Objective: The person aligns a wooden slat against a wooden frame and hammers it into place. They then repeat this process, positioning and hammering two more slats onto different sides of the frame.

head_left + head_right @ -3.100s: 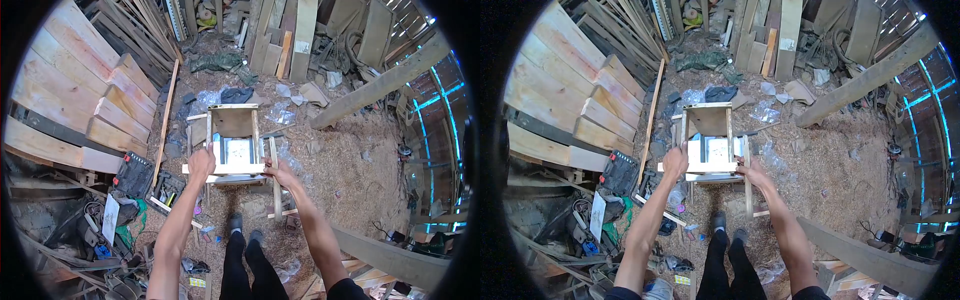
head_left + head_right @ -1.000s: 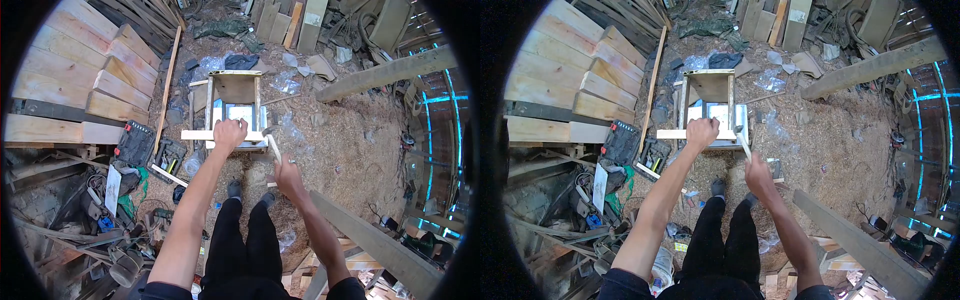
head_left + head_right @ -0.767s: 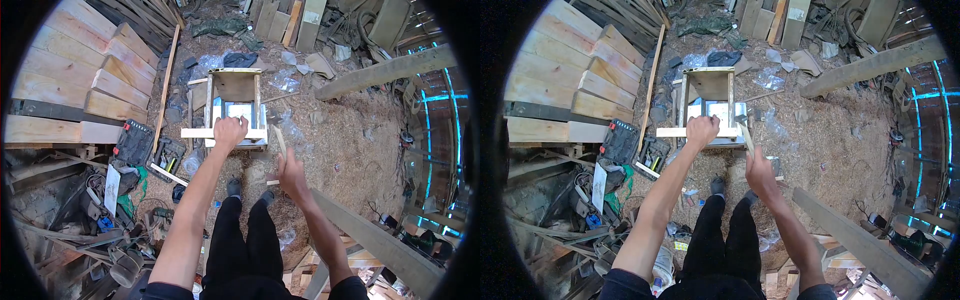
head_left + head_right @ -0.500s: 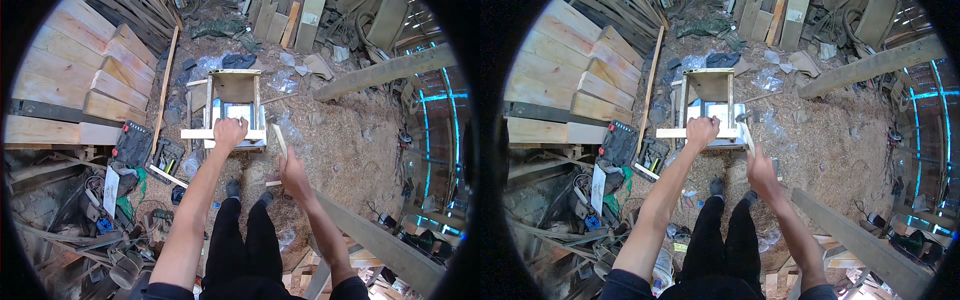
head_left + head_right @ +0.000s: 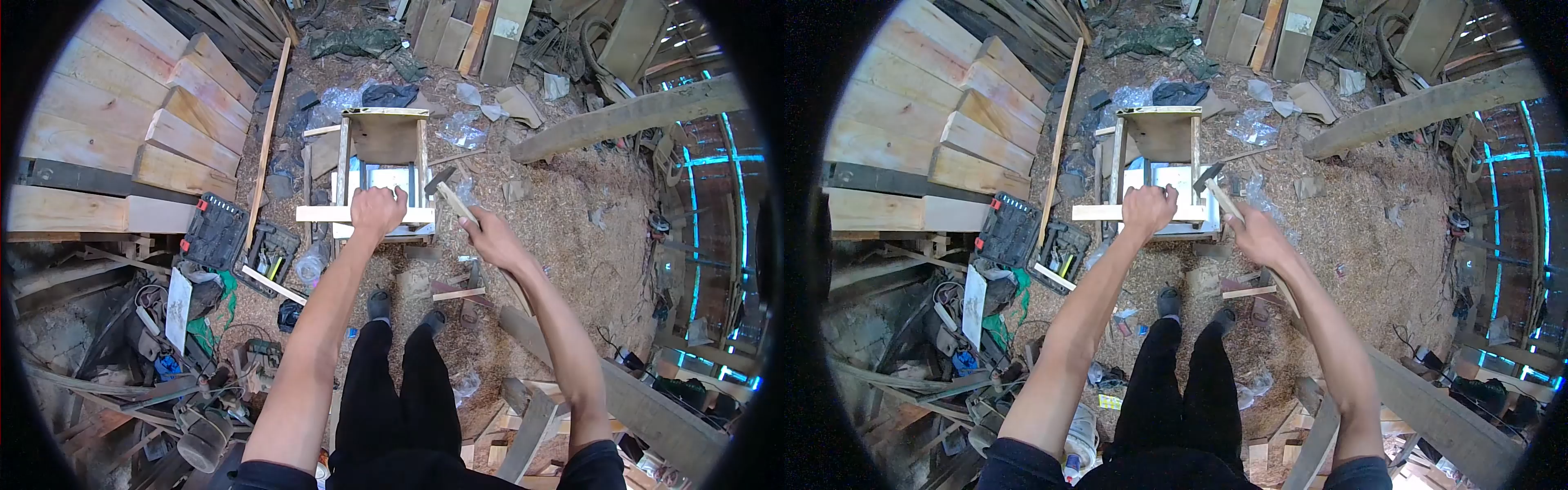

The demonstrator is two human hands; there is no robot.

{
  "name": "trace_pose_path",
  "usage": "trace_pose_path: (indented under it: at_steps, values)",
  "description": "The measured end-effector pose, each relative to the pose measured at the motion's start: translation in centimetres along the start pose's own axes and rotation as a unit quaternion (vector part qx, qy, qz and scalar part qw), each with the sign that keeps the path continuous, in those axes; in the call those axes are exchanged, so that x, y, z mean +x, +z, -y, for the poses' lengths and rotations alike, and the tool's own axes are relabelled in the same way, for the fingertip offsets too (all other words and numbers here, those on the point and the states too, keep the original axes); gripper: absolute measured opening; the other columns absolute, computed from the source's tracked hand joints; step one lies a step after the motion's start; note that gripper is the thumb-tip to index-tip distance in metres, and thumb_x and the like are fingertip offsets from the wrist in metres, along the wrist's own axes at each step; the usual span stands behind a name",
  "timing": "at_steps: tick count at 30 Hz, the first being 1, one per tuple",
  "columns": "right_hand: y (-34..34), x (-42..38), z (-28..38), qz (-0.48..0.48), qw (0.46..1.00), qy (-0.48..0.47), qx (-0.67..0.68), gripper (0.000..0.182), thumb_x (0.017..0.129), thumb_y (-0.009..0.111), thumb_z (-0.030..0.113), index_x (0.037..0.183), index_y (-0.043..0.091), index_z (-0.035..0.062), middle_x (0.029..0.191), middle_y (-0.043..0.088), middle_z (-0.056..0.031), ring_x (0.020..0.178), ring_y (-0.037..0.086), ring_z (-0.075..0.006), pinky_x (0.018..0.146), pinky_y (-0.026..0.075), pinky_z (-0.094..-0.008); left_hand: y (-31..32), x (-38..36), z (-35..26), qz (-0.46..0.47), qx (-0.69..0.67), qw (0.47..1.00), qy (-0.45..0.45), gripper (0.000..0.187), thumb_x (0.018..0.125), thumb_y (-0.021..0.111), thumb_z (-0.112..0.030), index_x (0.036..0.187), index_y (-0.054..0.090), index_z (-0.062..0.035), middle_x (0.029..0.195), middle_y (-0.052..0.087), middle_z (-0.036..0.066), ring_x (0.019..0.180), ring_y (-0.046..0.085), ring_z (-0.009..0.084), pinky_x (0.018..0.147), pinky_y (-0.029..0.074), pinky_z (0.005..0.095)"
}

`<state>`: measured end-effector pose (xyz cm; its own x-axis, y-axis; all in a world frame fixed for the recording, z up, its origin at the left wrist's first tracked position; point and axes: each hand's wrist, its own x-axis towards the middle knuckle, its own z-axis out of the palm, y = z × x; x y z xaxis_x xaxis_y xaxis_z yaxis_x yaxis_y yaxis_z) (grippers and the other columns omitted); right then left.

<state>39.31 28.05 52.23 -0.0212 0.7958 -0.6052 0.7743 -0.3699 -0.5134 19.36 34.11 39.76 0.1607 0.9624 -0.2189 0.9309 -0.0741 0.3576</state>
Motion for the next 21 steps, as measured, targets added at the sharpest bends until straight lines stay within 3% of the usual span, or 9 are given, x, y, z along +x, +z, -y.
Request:
trace_pose_path:
  at_steps: [2,7,9,11,13,15,17,19,21]
  values:
    - [0.5,0.5,-1.5,-0.042,0.998,-0.037,0.025,0.037,0.099,0.045,0.027,0.122,0.055,0.0003,0.082,0.064,-0.0183,0.074,0.062,-0.0265,0.072,0.047,-0.0434,0.1,-0.1,0.0,0.0,-0.003,1.0,-0.002,0.054,0.09,0.038,-0.037,0.067,0.071,-0.0007,0.069,0.067,0.022,0.068,0.067,0.0353,0.088,0.045,0.0429]
    - [-1.7,4.0,-3.7,-0.023,0.998,-0.055,-0.011,0.037,0.098,0.047,0.029,0.127,0.056,0.0081,0.078,0.061,-0.0103,0.071,0.058,-0.022,0.072,0.046,-0.0392,0.1,-0.2,0.1,-0.007,-0.011,1.0,0.001,0.052,0.09,0.04,-0.036,0.066,0.071,-0.0002,0.069,0.067,0.022,0.066,0.066,0.0353,0.087,0.046,0.0427]
    - [-2.8,5.2,-3.2,-0.023,0.994,-0.074,-0.071,0.035,0.098,0.049,0.03,0.124,0.059,0.0083,0.085,0.065,-0.0122,0.078,0.06,-0.0234,0.075,0.047,-0.0388,0.5,0.0,0.3,-0.03,-0.016,0.999,0.012,0.052,0.089,0.042,-0.035,0.063,0.069,0.0,0.065,0.065,0.022,0.062,0.065,0.0362,0.083,0.047,0.0438]
    - [-3.4,6.4,-3.3,-0.06,0.985,-0.15,-0.067,0.034,0.096,0.051,0.032,0.12,0.063,0.0102,0.093,0.068,-0.0136,0.085,0.063,-0.0266,0.079,0.048,-0.0396,1.0,-0.1,0.4,-0.051,-0.018,0.998,0.026,0.052,0.089,0.043,-0.035,0.06,0.068,0.0002,0.061,0.063,0.023,0.059,0.064,0.0372,0.078,0.049,0.045]
    - [-4.9,6.3,-1.3,0.042,0.954,-0.11,-0.277,0.034,0.094,0.054,0.034,0.118,0.065,0.0121,0.097,0.068,-0.0174,0.09,0.065,-0.0314,0.083,0.049,-0.0419,1.1,0.0,0.6,-0.065,-0.016,0.997,0.028,0.052,0.088,0.044,-0.035,0.06,0.068,0.0005,0.061,0.063,0.023,0.059,0.065,0.0373,0.077,0.049,0.0445]
    - [-6.0,6.6,0.5,0.101,0.959,-0.066,-0.256,0.034,0.092,0.056,0.035,0.117,0.066,0.0147,0.098,0.068,-0.0184,0.093,0.065,-0.034,0.085,0.049,-0.0449,1.0,-0.1,0.6,-0.06,-0.016,0.998,0.022,0.052,0.088,0.044,-0.036,0.06,0.068,0.0008,0.061,0.063,0.024,0.059,0.065,0.0373,0.077,0.049,0.044]
    - [-6.4,6.7,0.5,0.01,0.971,-0.085,-0.224,0.034,0.09,0.058,0.036,0.117,0.066,0.0152,0.1,0.069,-0.0177,0.096,0.065,-0.0337,0.086,0.049,-0.0454,0.9,-0.1,0.1,-0.055,-0.021,0.998,0.019,0.052,0.088,0.044,-0.036,0.06,0.068,0.0011,0.061,0.063,0.024,0.06,0.065,0.0373,0.077,0.05,0.0435]
    - [-6.5,6.8,0.6,-0.016,0.967,-0.133,-0.215,0.034,0.09,0.058,0.036,0.117,0.067,0.0158,0.102,0.069,-0.0164,0.097,0.065,-0.0337,0.086,0.049,-0.0453,0.6,0.0,0.1,-0.017,-0.008,1.0,0.004,0.05,0.088,0.042,-0.035,0.066,0.071,-0.0005,0.067,0.066,0.022,0.064,0.066,0.0356,0.086,0.046,0.0423]
    - [-7.1,7.0,1.4,0.11,0.934,-0.08,-0.331,0.034,0.09,0.058,0.035,0.117,0.066,0.0172,0.101,0.069,-0.0167,0.096,0.065,-0.034,0.085,0.05,-0.0453,0.2,0.1,0.1,-0.017,-0.006,1.0,0.0,0.05,0.088,0.042,-0.035,0.066,0.071,-0.0006,0.067,0.066,0.022,0.064,0.066,0.0357,0.087,0.046,0.0425]
